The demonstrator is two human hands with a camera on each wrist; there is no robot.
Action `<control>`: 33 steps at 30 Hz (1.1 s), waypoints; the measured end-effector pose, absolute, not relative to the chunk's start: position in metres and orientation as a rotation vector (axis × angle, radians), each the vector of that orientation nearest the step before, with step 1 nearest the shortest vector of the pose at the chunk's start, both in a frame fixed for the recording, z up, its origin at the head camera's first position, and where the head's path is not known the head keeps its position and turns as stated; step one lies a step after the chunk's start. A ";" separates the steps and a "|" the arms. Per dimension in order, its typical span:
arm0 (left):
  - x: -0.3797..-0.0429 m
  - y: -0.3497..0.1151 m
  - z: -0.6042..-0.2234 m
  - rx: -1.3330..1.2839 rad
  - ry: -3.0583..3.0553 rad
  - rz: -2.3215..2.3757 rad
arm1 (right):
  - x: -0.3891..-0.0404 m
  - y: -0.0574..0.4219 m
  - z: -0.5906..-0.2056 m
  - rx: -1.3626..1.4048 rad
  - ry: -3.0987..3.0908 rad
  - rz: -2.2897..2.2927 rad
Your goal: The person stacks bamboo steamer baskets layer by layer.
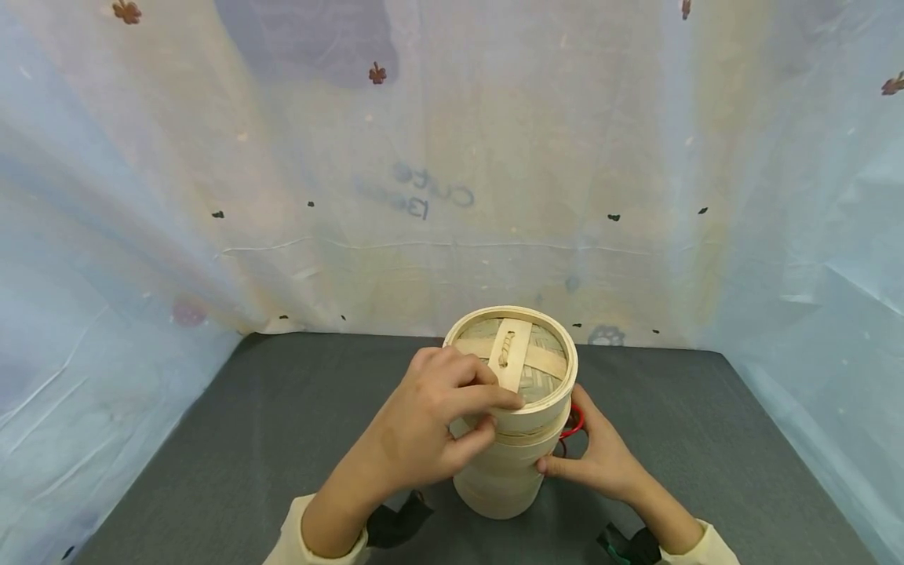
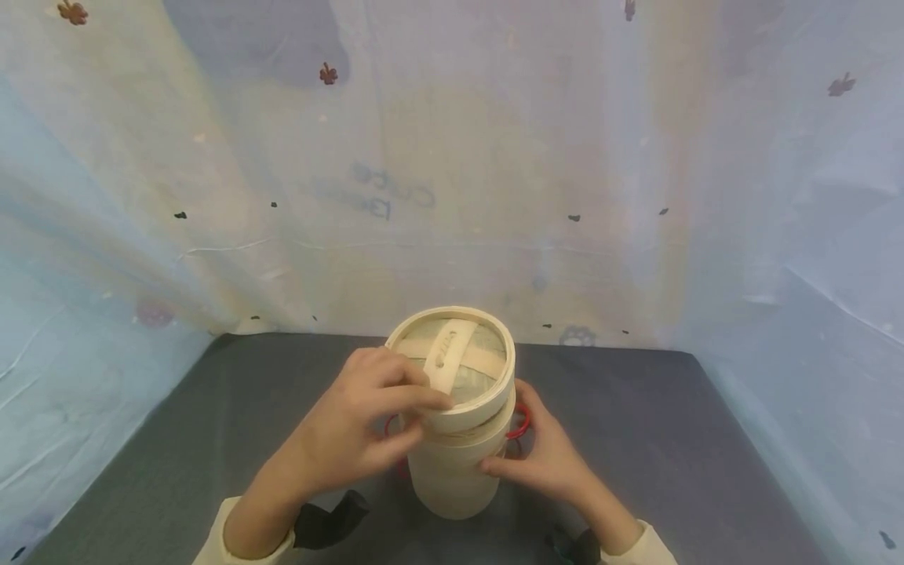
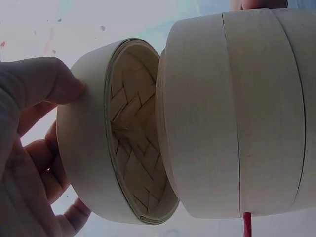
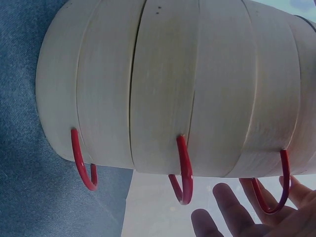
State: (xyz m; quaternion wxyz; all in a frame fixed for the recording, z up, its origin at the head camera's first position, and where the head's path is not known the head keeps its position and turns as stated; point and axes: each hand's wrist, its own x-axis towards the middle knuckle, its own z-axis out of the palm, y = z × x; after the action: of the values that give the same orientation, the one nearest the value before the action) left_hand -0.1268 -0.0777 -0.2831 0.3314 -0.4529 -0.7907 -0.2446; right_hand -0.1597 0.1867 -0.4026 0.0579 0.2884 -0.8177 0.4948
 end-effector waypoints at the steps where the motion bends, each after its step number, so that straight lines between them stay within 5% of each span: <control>1: -0.127 -0.077 -0.283 -1.188 -2.069 -0.629 | -0.160 0.187 -0.403 0.869 -2.481 1.501; 33: -0.121 -0.071 -0.290 -1.169 -2.218 -0.569 | -0.157 0.187 -0.399 0.820 -2.517 1.492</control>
State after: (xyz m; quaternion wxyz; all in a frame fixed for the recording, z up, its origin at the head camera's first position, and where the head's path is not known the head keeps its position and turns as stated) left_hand -0.1212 -0.0715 -0.2897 0.2816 -0.4362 -0.8278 -0.2124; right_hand -0.1573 0.1871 -0.3987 0.0515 0.2694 -0.8272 0.4904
